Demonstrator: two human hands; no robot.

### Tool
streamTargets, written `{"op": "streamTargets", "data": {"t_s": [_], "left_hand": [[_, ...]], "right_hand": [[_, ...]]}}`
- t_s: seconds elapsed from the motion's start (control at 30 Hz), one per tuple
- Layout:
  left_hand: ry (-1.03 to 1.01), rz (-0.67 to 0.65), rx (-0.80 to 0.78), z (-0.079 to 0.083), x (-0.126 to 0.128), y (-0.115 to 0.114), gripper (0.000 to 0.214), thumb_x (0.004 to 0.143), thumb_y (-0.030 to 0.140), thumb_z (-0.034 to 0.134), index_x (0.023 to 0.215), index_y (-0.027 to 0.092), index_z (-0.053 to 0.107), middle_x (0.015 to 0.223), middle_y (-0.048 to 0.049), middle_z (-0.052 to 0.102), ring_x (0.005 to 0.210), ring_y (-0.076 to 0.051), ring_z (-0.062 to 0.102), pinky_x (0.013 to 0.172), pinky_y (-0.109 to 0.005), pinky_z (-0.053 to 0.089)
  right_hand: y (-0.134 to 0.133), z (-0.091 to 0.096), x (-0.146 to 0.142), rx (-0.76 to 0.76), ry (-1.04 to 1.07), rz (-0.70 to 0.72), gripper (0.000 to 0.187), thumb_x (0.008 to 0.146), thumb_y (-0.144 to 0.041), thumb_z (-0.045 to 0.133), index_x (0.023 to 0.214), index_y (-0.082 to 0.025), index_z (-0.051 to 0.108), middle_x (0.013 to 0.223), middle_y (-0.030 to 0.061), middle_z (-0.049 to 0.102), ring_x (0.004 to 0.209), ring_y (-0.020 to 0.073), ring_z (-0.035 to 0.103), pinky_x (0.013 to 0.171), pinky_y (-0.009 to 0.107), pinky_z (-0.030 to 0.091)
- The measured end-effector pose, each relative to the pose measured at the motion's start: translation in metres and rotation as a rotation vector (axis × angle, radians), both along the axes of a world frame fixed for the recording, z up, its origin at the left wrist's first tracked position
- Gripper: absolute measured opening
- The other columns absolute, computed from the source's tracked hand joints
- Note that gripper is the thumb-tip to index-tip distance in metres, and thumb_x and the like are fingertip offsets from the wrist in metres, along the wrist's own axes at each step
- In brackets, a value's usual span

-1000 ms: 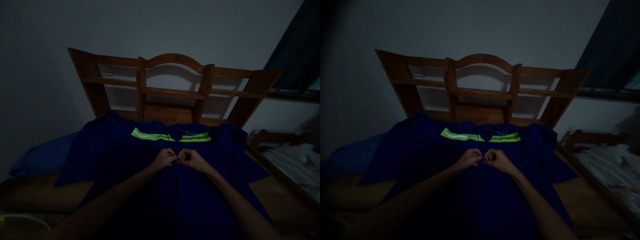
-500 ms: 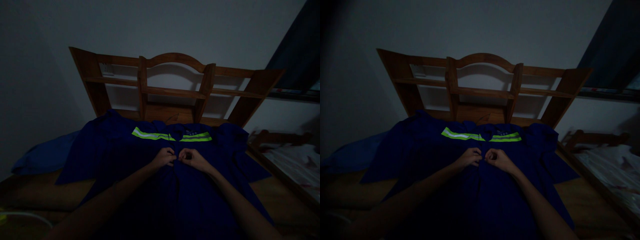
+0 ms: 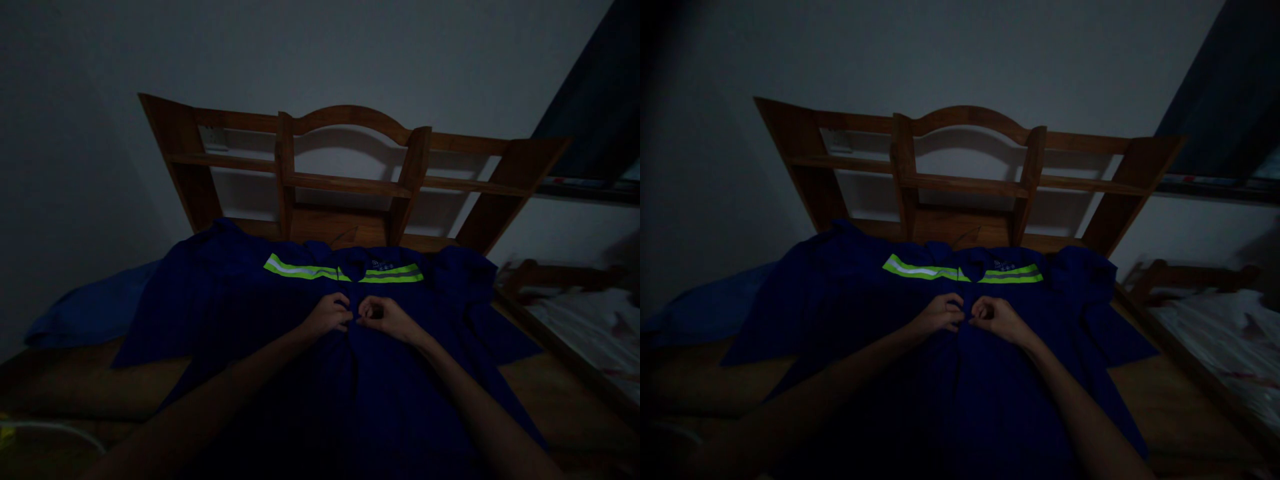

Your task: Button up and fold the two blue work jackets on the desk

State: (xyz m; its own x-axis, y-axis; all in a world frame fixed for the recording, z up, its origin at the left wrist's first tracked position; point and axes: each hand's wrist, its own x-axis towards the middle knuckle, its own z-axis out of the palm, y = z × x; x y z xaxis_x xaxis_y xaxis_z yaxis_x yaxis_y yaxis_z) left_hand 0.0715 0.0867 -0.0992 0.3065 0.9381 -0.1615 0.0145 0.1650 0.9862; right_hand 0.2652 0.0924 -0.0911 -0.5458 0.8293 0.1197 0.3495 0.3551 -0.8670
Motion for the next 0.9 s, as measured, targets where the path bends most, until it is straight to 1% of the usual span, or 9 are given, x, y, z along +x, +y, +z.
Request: {"op": "streamTargets", "data": {"t_s": [0.1, 0.2, 0.3, 0.37, 0.43, 0.57, 0.67, 0.77, 0.9], "left_hand": [[-0.001, 0.016, 0.037, 0.003, 0.001, -0.004, 0.031, 0.063, 0.018, 0.072, 0.088, 0.015, 0.053, 0.060, 0.0036, 0.059, 0.052, -0.009, 0.058, 0.053, -0.023, 0.052], [0.015, 0.024, 0.092, 0.004, 0.003, -0.006, 0.029, 0.065, 0.016, 0.068, 0.090, 0.015, 0.053, 0.062, 0.0028, 0.061, 0.052, -0.009, 0.059, 0.052, -0.022, 0.051], [0.064, 0.023, 0.197, 0.001, 0.004, -0.005, 0.027, 0.066, 0.013, 0.063, 0.091, 0.016, 0.054, 0.063, 0.0026, 0.062, 0.052, -0.010, 0.060, 0.049, -0.020, 0.050], [0.083, 0.021, 0.267, -0.002, 0.004, -0.004, 0.026, 0.066, 0.012, 0.061, 0.091, 0.017, 0.054, 0.063, 0.0031, 0.062, 0.050, -0.010, 0.059, 0.047, -0.019, 0.048], [0.077, 0.006, 0.300, -0.003, 0.004, -0.003, 0.027, 0.066, 0.012, 0.060, 0.091, 0.017, 0.053, 0.062, 0.0040, 0.061, 0.047, -0.009, 0.058, 0.044, -0.018, 0.047], [0.045, -0.062, 0.272, -0.001, 0.003, -0.001, 0.027, 0.069, 0.017, 0.061, 0.094, 0.017, 0.050, 0.060, 0.0052, 0.059, 0.040, -0.009, 0.055, 0.038, -0.018, 0.044], [0.030, -0.114, 0.218, 0.001, 0.002, 0.001, 0.032, 0.071, 0.027, 0.065, 0.095, 0.017, 0.048, 0.060, 0.0057, 0.058, 0.036, -0.008, 0.052, 0.035, -0.018, 0.042], [0.023, -0.157, 0.196, 0.001, 0.002, 0.003, 0.043, 0.067, 0.038, 0.071, 0.094, 0.016, 0.046, 0.060, 0.0062, 0.056, 0.037, -0.007, 0.050, 0.035, -0.018, 0.041], [0.028, -0.183, 0.190, -0.002, 0.000, 0.006, 0.050, 0.060, 0.043, 0.077, 0.089, 0.016, 0.047, 0.060, 0.0069, 0.053, 0.039, -0.006, 0.048, 0.038, -0.018, 0.041]], "right_hand": [[0.000, 0.003, 0.002, -0.026, 0.019, -0.002, 0.025, 0.071, -0.033, 0.071, 0.086, -0.016, 0.059, 0.072, -0.0014, 0.057, 0.065, 0.0107, 0.053, 0.059, 0.021, 0.040], [0.000, 0.009, 0.004, -0.090, 0.041, 0.025, 0.024, 0.075, -0.034, 0.067, 0.088, -0.016, 0.059, 0.069, -0.0013, 0.057, 0.063, 0.0112, 0.054, 0.060, 0.022, 0.040], [0.001, 0.012, 0.006, -0.128, 0.073, 0.049, 0.021, 0.081, -0.034, 0.059, 0.089, -0.015, 0.060, 0.070, 0.0001, 0.060, 0.064, 0.0121, 0.056, 0.064, 0.024, 0.042], [0.001, 0.011, 0.006, -0.129, 0.085, 0.049, 0.020, 0.081, -0.034, 0.060, 0.089, -0.015, 0.060, 0.071, 0.0004, 0.060, 0.063, 0.0123, 0.056, 0.064, 0.025, 0.042], [0.002, 0.009, 0.006, -0.125, 0.087, 0.046, 0.021, 0.080, -0.033, 0.061, 0.089, -0.015, 0.060, 0.069, 0.0000, 0.059, 0.062, 0.0123, 0.055, 0.062, 0.024, 0.041], [0.004, 0.004, 0.005, -0.125, 0.108, 0.051, 0.022, 0.080, -0.034, 0.062, 0.088, -0.015, 0.059, 0.070, -0.0003, 0.058, 0.061, 0.0115, 0.054, 0.061, 0.024, 0.040], [0.005, 0.003, 0.005, -0.128, 0.119, 0.052, 0.023, 0.079, -0.036, 0.062, 0.087, -0.015, 0.058, 0.070, -0.0003, 0.057, 0.061, 0.0112, 0.052, 0.060, 0.024, 0.039], [0.005, 0.002, 0.004, -0.125, 0.119, 0.051, 0.024, 0.080, -0.037, 0.062, 0.089, -0.015, 0.059, 0.069, -0.0006, 0.057, 0.061, 0.0112, 0.052, 0.060, 0.024, 0.039], [0.006, 0.001, 0.005, -0.134, 0.124, 0.068, 0.024, 0.079, -0.037, 0.063, 0.088, -0.015, 0.059, 0.076, 0.0008, 0.058, 0.061, 0.0109, 0.052, 0.060, 0.024, 0.040]]}}
